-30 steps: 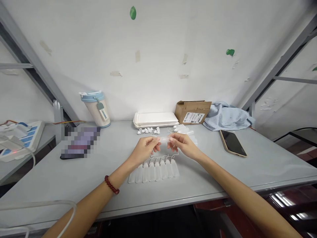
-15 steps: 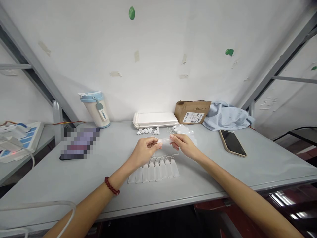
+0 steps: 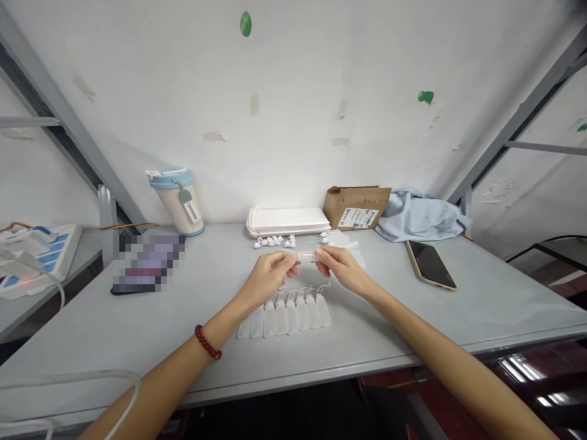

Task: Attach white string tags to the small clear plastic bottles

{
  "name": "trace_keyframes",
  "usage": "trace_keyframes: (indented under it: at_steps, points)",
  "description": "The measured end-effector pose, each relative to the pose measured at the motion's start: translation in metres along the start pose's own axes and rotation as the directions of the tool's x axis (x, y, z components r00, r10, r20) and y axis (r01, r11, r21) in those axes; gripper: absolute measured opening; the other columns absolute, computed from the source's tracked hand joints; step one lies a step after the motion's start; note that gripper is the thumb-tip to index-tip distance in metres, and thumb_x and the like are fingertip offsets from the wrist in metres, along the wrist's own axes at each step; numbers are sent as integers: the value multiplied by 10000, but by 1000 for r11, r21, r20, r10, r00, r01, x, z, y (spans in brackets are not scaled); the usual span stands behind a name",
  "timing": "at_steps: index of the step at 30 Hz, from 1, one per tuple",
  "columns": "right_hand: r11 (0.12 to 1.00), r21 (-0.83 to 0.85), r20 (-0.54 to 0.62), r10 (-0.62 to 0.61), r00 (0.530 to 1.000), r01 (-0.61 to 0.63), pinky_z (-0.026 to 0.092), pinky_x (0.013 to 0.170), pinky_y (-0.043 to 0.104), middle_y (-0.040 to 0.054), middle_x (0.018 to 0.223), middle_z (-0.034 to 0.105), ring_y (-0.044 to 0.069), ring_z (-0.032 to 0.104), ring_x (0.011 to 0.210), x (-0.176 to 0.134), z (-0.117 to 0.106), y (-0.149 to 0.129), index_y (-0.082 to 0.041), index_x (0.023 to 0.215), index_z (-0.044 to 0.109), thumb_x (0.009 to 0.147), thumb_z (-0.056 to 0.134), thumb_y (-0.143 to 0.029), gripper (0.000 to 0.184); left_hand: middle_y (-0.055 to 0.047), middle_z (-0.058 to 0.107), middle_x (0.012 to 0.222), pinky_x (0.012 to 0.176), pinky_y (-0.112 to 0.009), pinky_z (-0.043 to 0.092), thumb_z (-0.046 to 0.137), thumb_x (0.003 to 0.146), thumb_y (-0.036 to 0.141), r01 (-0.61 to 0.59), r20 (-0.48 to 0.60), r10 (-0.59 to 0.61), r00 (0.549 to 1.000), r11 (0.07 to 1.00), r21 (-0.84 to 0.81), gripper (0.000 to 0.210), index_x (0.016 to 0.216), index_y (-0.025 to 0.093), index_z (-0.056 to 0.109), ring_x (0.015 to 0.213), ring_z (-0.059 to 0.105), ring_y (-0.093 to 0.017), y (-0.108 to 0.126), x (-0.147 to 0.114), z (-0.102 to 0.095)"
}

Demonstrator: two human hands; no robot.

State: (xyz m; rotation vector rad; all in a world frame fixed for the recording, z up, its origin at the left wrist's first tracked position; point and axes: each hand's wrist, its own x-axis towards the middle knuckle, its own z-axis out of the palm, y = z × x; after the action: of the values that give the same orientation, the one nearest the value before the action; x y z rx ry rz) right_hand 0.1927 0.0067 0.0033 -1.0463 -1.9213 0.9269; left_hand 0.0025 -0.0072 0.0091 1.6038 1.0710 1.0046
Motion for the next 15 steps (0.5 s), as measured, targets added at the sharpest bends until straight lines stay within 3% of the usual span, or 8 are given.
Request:
trace_keyframes:
  at_steps: [4,8,11,15]
  points:
    - [1000,21,3,5,1000,-5,361,550,251,-16,562,466,102,434,534,-1,1,0,-173,619,470,894,389,-462,407,-48,616,700,546,-240,421,494,810,417,6,-5,-6,1000,1000,-26,328,681,139,613,620,516,-131,-1,1,-1]
    - [998,62,-10,-4,1000,5,398,537,243,13,709,546,112,485,593,-1,2,2,-171,836,562,834,511,-452,286,-40,615,682,540,-237,415,497,806,409,41,-27,-42,999,999,-26,337,636,139,606,612,522,-125,0,2,-1]
    - [999,1,-30,-41,999,41,421,550,250,41,810,589,127,502,642,-1,3,2,-177,910,604,794,568,-452,301,-40,615,674,541,-238,413,499,802,417,57,-20,-57,998,998,-19,347,621,140,603,604,524,-125,0,1,0]
    - [999,-37,-17,-33,999,32,404,529,255,31,717,581,120,496,570,-1,3,1,-162,886,631,814,536,-453,315,-50,617,676,535,-243,417,499,801,433,76,16,-76,997,997,-16,357,668,132,638,602,525,-130,-3,2,-1]
